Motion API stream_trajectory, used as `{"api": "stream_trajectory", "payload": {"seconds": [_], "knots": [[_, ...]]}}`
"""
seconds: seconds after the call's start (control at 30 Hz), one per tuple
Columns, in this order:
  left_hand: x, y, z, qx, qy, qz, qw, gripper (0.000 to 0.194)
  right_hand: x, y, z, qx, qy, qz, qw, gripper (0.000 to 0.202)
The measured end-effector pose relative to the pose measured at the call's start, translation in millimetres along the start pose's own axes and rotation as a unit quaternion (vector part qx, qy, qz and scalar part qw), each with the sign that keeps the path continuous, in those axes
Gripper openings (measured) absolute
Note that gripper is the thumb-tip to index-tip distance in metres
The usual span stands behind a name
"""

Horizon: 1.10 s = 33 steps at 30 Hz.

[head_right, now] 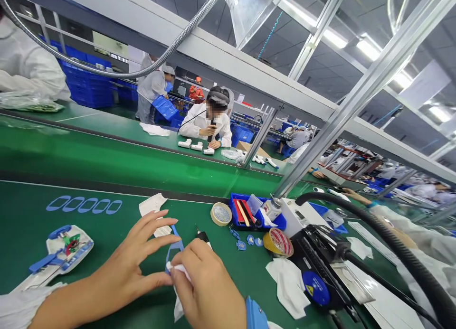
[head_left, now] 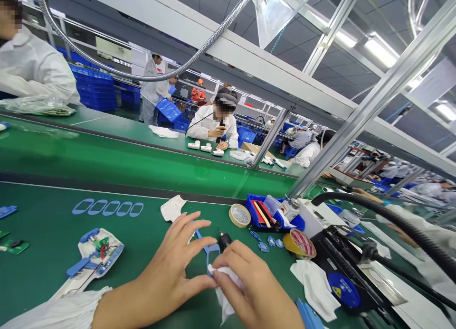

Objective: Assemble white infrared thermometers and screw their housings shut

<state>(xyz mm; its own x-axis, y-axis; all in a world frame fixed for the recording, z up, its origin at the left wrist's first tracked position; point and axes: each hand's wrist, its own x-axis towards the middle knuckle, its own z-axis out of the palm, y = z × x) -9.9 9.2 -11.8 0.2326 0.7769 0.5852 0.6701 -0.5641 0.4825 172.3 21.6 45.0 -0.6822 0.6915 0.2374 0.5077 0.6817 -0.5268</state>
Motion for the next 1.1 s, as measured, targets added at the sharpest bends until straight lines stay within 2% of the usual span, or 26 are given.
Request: {"api": "stream_trajectory", "payload": {"seconds": [0.2,0.37,0.53,0.63,0.83,1.1], "knots": [[-2,0,1.1,-0.007,-0.006,-0.01,1.0,0.04,2,3,5,-0.048,0.05,-0.018,0.997,0.017],[0,0,-1.0,-0.011,0.001,-0.009,1.0,0.038,-4,0,-6,0.023,0.008,0.004,1.0,0.013],[0,2,-3.2,-0.031,-0.005,-0.014,0.999,0.044,-7,-3,-23,0.088,0.091,0.039,0.991,0.009],[-1,3,-4.8,-0.045,-0.009,-0.019,0.999,0.044,-6,-3,-26,0.095,0.109,0.047,0.988,0.01],[-1,3,-5.8,-0.054,-0.003,-0.007,0.999,0.045,-2,-7,-18,0.089,0.084,0.049,0.991,0.01],[1,6,-6.8,-0.02,-0.005,0.001,1.0,0.039,4,-7,3,-0.016,0.065,-0.023,0.998,0.017]]}}
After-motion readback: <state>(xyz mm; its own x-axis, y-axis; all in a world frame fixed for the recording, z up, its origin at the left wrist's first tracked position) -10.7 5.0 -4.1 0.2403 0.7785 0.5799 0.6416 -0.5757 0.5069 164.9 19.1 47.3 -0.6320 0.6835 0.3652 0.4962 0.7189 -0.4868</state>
